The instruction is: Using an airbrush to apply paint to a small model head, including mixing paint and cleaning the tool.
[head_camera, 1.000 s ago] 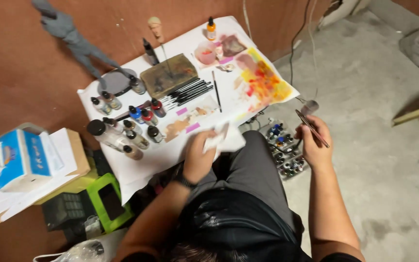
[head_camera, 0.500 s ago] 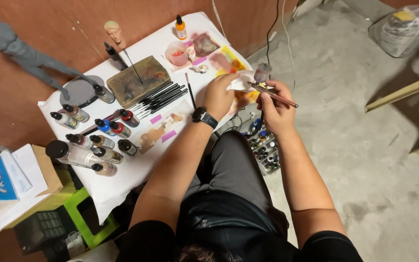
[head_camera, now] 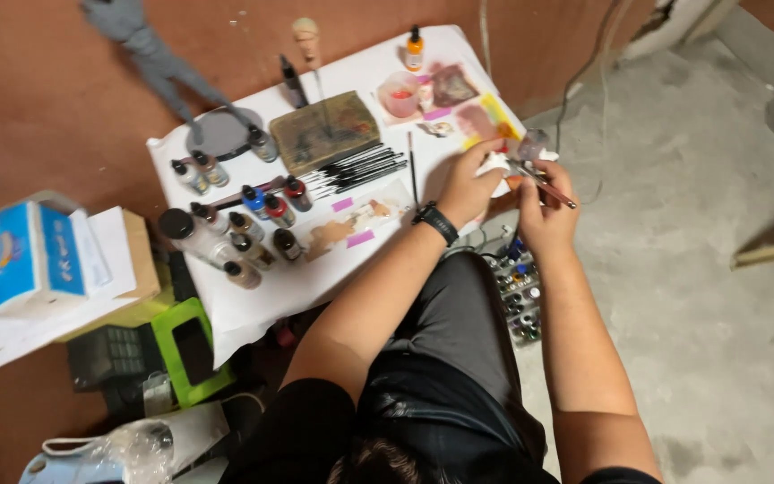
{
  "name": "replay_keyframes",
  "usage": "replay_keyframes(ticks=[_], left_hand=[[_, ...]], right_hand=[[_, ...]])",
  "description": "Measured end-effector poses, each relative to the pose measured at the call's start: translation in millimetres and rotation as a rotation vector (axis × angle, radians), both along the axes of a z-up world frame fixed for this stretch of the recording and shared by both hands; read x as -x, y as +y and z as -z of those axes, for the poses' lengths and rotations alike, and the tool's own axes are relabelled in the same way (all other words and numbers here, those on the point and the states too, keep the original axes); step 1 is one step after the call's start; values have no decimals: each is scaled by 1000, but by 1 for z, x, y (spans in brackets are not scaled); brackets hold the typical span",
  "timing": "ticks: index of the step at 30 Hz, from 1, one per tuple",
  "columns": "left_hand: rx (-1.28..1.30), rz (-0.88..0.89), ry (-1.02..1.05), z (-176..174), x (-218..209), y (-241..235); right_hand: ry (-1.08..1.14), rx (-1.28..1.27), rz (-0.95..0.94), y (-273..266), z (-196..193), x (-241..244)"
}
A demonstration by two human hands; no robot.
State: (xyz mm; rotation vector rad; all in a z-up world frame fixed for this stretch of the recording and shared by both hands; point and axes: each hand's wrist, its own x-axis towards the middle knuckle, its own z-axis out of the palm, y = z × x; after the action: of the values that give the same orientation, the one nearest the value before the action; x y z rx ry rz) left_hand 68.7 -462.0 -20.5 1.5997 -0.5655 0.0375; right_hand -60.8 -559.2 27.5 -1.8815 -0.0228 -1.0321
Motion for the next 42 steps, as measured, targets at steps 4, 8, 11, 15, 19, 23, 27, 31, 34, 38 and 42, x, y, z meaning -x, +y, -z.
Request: replay_keyframes(ticks=[4, 8, 11, 15, 19, 23, 27, 31, 34, 38, 42], left_hand=[[104, 26, 43, 2, -4, 2], [149, 34, 97, 11, -9, 4], [150, 34, 97, 21, -17, 2], [159, 55, 93, 15, -15, 7], [170, 43, 62, 21, -20, 8], [162, 26, 56, 19, -17, 12], [170, 23, 50, 21, -20, 11], [191, 30, 47, 18, -18, 13], [218, 42, 41, 20, -18, 13], [216, 43, 37, 17, -17, 15], [240, 46, 39, 18, -18, 13]], right_hand=[[37, -18, 4, 0, 13, -17], [71, -44, 6, 6, 14, -25], [67, -32, 13, 3, 18, -31], [34, -17, 28, 7, 19, -35], [32, 35, 53, 9, 13, -34], [38, 80, 92, 14, 4, -30], [49, 83, 100, 13, 5, -31], [37, 61, 68, 14, 5, -32], [26, 49, 58, 17, 4, -31], [30, 57, 48, 18, 1, -29], [14, 40, 19, 15, 3, -32]])
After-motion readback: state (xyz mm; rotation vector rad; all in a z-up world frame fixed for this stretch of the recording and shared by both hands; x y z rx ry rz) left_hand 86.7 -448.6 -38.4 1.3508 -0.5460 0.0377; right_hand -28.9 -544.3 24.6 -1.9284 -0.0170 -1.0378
